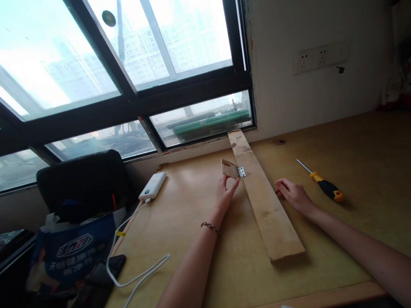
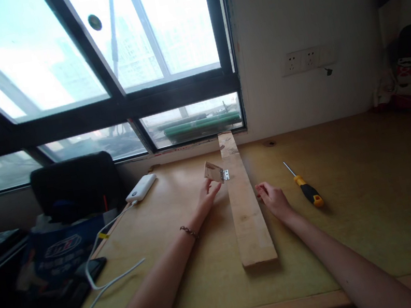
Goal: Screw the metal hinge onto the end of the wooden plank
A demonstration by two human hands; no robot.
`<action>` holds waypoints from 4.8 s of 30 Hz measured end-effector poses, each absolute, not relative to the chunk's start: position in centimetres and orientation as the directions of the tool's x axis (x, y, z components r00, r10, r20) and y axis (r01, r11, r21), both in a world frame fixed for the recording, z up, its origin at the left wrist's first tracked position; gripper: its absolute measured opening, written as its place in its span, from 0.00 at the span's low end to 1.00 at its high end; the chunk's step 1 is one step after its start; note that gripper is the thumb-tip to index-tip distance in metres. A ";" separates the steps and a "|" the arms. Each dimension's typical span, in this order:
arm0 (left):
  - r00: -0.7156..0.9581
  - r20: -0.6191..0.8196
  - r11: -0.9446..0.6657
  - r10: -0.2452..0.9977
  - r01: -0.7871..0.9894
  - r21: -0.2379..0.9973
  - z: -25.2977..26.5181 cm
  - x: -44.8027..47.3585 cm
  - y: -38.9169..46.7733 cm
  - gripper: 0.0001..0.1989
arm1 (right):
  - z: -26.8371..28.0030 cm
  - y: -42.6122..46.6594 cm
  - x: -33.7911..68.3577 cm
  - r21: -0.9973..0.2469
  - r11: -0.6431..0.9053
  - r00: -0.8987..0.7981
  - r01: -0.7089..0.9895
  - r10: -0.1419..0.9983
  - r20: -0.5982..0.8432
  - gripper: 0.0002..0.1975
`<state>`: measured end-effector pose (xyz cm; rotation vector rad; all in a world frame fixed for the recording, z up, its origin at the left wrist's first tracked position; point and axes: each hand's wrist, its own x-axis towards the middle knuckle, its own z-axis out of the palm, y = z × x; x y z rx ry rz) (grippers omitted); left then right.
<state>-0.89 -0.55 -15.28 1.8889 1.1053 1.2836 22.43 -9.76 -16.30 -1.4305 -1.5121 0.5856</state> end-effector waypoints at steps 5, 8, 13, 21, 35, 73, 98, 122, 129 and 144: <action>0.334 0.604 -0.633 0.723 0.669 0.389 -14.5 -0.1 -2.5 0.24 | -16.2 -9.9 22.3 -0.854 0.203 0.115 0.479 0.950 0.290 0.21; 0.419 0.626 -0.642 0.658 0.747 0.173 -14.4 0.3 -3.5 0.22 | -16.1 -9.8 22.3 -0.847 0.209 0.107 0.489 0.949 0.296 0.21; 0.427 0.646 -0.630 0.633 0.769 0.110 -14.4 0.4 -3.6 0.26 | -16.5 -9.6 22.4 -0.829 0.223 0.106 0.512 0.942 0.319 0.21; 0.423 0.568 -0.638 0.706 0.728 0.251 -14.3 0.1 -3.2 0.29 | -14.3 -8.4 22.3 -0.687 0.395 0.101 0.610 0.821 0.562 0.23; 0.414 0.549 -0.627 0.726 0.726 0.281 -14.3 0.6 -2.9 0.27 | -13.2 -1.7 17.6 -0.337 0.401 -0.224 0.852 0.861 0.457 0.21; 0.377 0.526 -0.598 0.762 0.721 0.350 -14.5 1.3 -3.6 0.28 | -13.8 -2.2 17.8 -0.417 0.399 -0.112 0.816 0.818 0.565 0.19; 0.450 0.635 -0.713 0.629 0.659 0.240 -13.8 0.9 -4.0 0.23 | -13.6 -2.5 18.5 -0.870 0.381 0.434 0.312 0.758 0.487 0.19; -0.124 0.383 -0.387 0.916 -0.011 0.922 -15.0 0.1 -1.1 0.17 | -13.0 -4.0 16.2 -0.546 0.636 -0.320 0.545 0.760 0.565 0.30; -0.017 0.073 -0.074 0.997 -0.350 0.934 -16.3 -0.5 0.2 0.17 | -15.1 -2.2 17.0 -0.655 0.383 0.161 0.651 0.774 0.613 0.29; -0.182 -0.081 0.007 0.980 -0.376 0.927 -17.7 -0.4 2.3 0.08 | -15.6 -2.1 17.0 -0.680 0.306 0.175 0.666 0.822 0.542 0.29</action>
